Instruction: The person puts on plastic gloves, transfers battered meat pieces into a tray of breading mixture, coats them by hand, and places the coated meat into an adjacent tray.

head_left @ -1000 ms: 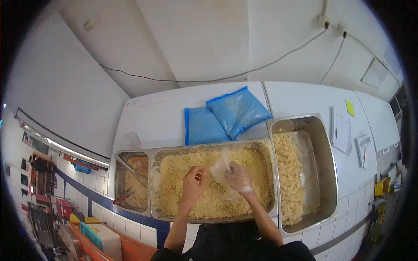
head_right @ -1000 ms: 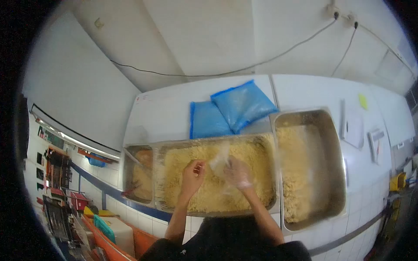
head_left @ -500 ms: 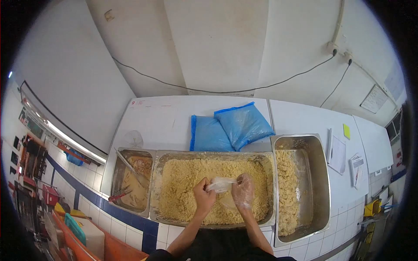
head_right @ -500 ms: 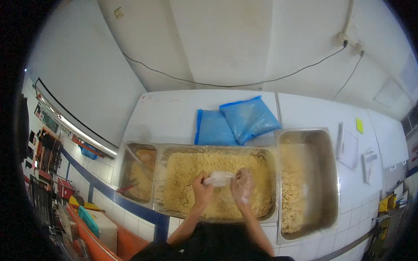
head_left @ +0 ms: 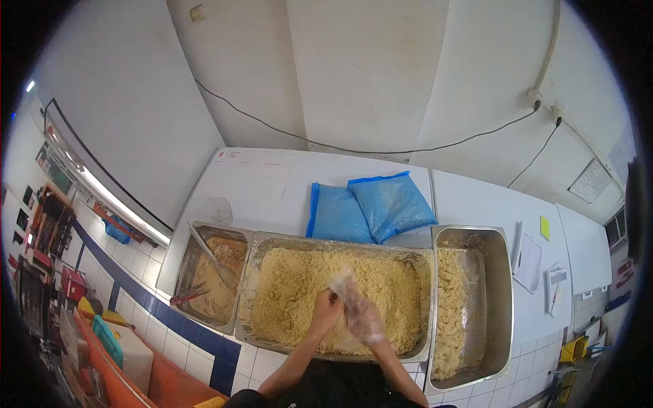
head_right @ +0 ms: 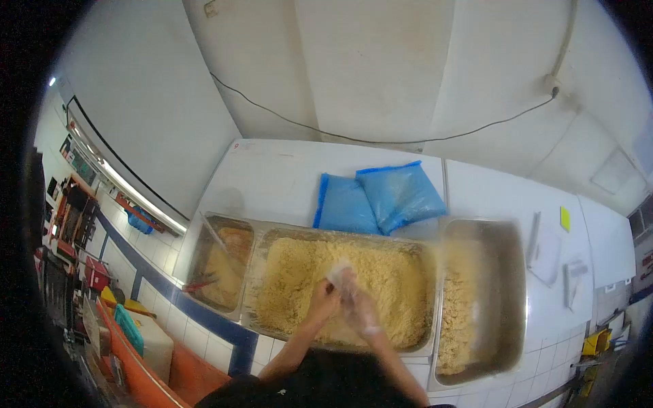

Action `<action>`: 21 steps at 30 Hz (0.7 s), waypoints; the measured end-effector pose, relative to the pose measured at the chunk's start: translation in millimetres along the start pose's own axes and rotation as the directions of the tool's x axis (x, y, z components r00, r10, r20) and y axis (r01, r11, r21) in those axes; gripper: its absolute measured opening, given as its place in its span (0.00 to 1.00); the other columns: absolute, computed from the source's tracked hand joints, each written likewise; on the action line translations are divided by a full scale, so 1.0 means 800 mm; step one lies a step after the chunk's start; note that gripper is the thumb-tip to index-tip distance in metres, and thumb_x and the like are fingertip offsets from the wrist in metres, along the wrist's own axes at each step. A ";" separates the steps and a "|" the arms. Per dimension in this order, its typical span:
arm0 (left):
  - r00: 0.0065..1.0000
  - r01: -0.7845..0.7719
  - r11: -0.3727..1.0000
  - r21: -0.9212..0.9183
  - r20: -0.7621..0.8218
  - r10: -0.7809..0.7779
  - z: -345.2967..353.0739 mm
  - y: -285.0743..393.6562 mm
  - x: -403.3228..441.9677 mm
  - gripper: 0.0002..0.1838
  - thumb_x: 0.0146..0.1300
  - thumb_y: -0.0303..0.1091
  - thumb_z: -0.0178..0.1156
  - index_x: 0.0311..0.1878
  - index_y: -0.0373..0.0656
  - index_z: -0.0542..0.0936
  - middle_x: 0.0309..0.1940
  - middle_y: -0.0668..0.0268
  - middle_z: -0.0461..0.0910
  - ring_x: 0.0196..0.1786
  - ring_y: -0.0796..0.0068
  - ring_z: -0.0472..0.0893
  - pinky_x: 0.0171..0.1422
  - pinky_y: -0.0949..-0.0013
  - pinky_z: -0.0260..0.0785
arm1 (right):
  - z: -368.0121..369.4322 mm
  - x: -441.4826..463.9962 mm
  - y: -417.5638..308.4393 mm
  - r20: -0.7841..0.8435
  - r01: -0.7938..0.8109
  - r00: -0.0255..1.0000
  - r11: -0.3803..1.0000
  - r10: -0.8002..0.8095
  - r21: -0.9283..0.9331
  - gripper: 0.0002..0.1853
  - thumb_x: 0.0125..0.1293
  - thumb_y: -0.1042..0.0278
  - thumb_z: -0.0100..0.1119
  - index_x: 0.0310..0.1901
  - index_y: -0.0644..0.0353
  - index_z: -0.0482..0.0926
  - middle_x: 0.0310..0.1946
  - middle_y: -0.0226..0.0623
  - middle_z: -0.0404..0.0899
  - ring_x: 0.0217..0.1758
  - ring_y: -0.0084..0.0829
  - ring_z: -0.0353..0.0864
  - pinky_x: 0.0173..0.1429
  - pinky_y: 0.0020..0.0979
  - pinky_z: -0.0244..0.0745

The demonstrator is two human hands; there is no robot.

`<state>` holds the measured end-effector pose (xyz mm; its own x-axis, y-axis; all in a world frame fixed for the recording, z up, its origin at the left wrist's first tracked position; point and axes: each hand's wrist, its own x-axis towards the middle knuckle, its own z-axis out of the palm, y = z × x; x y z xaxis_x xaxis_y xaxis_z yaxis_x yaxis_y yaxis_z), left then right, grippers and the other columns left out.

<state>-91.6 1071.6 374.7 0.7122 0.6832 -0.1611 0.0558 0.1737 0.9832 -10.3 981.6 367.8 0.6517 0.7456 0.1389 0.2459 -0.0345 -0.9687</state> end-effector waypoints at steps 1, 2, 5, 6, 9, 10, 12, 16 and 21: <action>0.994 0.113 0.982 -0.154 0.010 -0.113 0.000 -0.009 0.011 0.18 0.68 0.30 0.57 0.59 0.37 0.72 0.51 0.65 0.78 0.54 0.75 0.77 0.58 0.67 0.69 | 0.006 -0.005 0.002 0.022 0.066 0.997 0.992 -0.069 0.109 0.15 0.61 0.79 0.54 0.50 0.62 0.74 0.36 0.50 0.78 0.35 0.53 0.77 0.39 0.42 0.72; 0.994 0.110 0.981 -0.161 0.008 -0.110 0.007 0.003 0.010 0.18 0.68 0.30 0.57 0.59 0.37 0.72 0.51 0.65 0.78 0.54 0.75 0.77 0.58 0.67 0.69 | 0.000 -0.011 -0.015 0.013 0.180 0.984 0.980 -0.179 -0.082 0.17 0.60 0.79 0.55 0.52 0.62 0.74 0.38 0.49 0.79 0.35 0.52 0.77 0.39 0.42 0.71; 0.979 0.182 0.901 -0.394 -0.011 -0.202 0.025 0.029 -0.002 0.16 0.70 0.37 0.55 0.57 0.39 0.75 0.49 0.68 0.79 0.55 0.75 0.77 0.57 0.69 0.69 | -0.011 -0.012 -0.024 -0.138 0.059 0.985 0.957 -0.102 -0.283 0.18 0.60 0.77 0.57 0.53 0.61 0.75 0.38 0.48 0.79 0.34 0.50 0.78 0.38 0.42 0.71; 0.982 0.163 0.887 -0.433 -0.012 -0.187 0.028 0.021 -0.004 0.17 0.71 0.40 0.55 0.57 0.40 0.75 0.50 0.68 0.78 0.55 0.74 0.77 0.58 0.69 0.69 | -0.013 -0.011 -0.024 -0.303 -0.171 0.949 0.952 0.089 -0.255 0.17 0.59 0.77 0.58 0.52 0.60 0.76 0.36 0.48 0.79 0.34 0.49 0.78 0.38 0.42 0.71; 0.974 0.215 0.826 -0.521 0.059 -0.217 0.028 -0.004 0.000 0.21 0.72 0.47 0.51 0.60 0.42 0.72 0.54 0.66 0.76 0.56 0.73 0.76 0.60 0.67 0.69 | -0.016 -0.007 -0.027 -0.131 -0.200 0.979 0.836 0.154 -0.511 0.10 0.61 0.76 0.57 0.45 0.59 0.77 0.30 0.46 0.77 0.32 0.45 0.78 0.37 0.38 0.72; 0.958 0.283 0.779 -0.560 0.135 -0.252 0.025 -0.009 0.001 0.25 0.73 0.51 0.49 0.63 0.43 0.70 0.57 0.64 0.75 0.58 0.71 0.76 0.62 0.65 0.69 | -0.012 -0.012 -0.023 -0.121 -0.194 0.981 0.837 0.153 -0.512 0.10 0.61 0.76 0.57 0.45 0.59 0.77 0.30 0.46 0.77 0.32 0.45 0.78 0.37 0.38 0.72; 0.960 0.275 0.762 -0.586 0.205 -0.189 0.019 -0.006 0.007 0.28 0.73 0.54 0.46 0.67 0.44 0.67 0.61 0.62 0.72 0.59 0.69 0.75 0.64 0.63 0.68 | 0.001 -0.022 -0.015 -0.025 0.085 0.994 0.890 -0.108 -0.449 0.02 0.62 0.75 0.56 0.37 0.59 0.75 0.25 0.46 0.75 0.31 0.44 0.78 0.35 0.36 0.72; 0.921 0.375 0.603 -0.704 0.359 -0.154 0.010 0.030 0.008 0.33 0.74 0.58 0.39 0.72 0.47 0.60 0.68 0.59 0.66 0.62 0.65 0.73 0.67 0.62 0.66 | -0.011 -0.033 0.000 0.143 0.167 0.984 0.835 -0.107 -0.525 0.03 0.63 0.73 0.55 0.37 0.60 0.76 0.29 0.46 0.76 0.32 0.45 0.78 0.36 0.39 0.72; 0.894 0.434 0.626 -0.648 0.396 -0.209 -0.006 -0.024 0.024 0.30 0.75 0.54 0.42 0.75 0.52 0.56 0.70 0.60 0.63 0.61 0.63 0.74 0.66 0.61 0.67 | -0.010 0.008 -0.067 0.088 0.190 0.981 0.794 -0.172 -0.578 0.06 0.61 0.75 0.55 0.40 0.63 0.75 0.38 0.52 0.76 0.35 0.52 0.76 0.39 0.48 0.72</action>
<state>-82.5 1085.0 352.2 0.9023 0.2934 -0.3157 -0.1095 0.8645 0.4905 -13.5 983.1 422.2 0.5345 0.7958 0.2844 0.7336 -0.2699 -0.6237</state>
